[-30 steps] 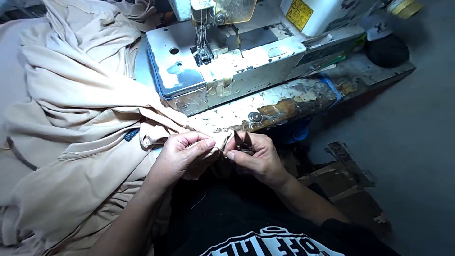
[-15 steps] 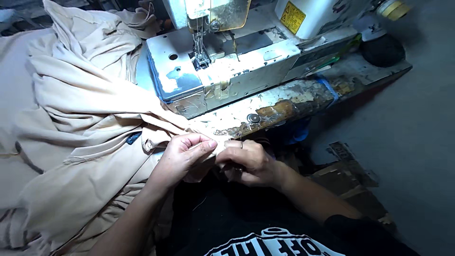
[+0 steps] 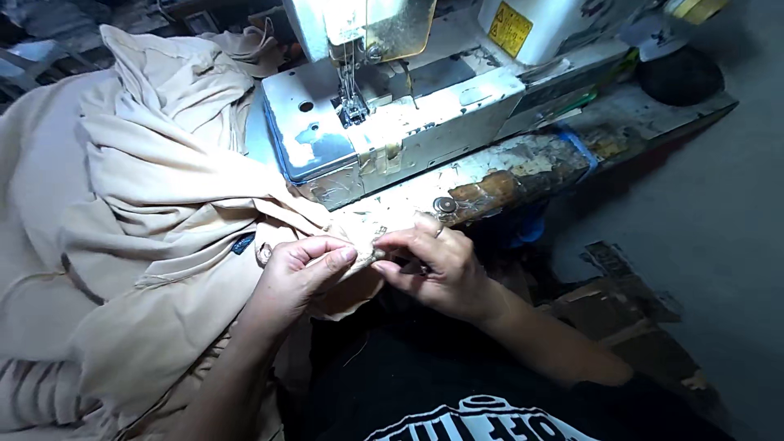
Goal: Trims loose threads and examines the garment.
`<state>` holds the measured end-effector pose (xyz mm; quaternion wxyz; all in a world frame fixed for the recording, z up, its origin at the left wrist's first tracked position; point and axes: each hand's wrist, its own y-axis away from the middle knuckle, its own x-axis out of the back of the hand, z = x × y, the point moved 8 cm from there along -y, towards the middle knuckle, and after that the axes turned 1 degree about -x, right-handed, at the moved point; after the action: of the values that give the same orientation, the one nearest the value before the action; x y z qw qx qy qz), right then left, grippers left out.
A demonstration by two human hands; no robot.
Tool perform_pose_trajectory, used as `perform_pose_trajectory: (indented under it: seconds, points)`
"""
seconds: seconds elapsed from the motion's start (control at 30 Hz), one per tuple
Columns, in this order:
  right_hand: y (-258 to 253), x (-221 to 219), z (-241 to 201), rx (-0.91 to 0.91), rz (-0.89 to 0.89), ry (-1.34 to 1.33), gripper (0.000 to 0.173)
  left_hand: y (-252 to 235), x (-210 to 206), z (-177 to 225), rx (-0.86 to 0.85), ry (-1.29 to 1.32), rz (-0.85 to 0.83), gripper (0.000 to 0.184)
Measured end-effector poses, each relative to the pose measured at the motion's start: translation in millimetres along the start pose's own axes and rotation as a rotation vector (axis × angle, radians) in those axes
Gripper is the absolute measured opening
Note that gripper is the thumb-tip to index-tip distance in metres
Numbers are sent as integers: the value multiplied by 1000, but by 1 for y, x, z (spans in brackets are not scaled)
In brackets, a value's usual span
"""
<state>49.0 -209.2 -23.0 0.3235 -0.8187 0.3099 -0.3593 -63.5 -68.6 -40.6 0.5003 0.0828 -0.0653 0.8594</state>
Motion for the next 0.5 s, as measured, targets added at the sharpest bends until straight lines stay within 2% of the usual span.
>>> perform_pose_trajectory:
  seconds: [0.1, 0.3, 0.37, 0.5]
  points:
    - [0, -10, 2, -8, -20, 6, 12, -1, -6, 2, -40, -69, -18, 13]
    - [15, -4, 16, -443, -179, -513, 12, -5, 0, 1, -67, -154, 15, 13]
    - [18, -3, 15, -441, -158, -604, 10, -6, -2, -1, -53, -128, -8, 13]
    - [9, -12, 0, -205, -237, -638, 14, -5, -8, -2, -24, -26, -47, 12]
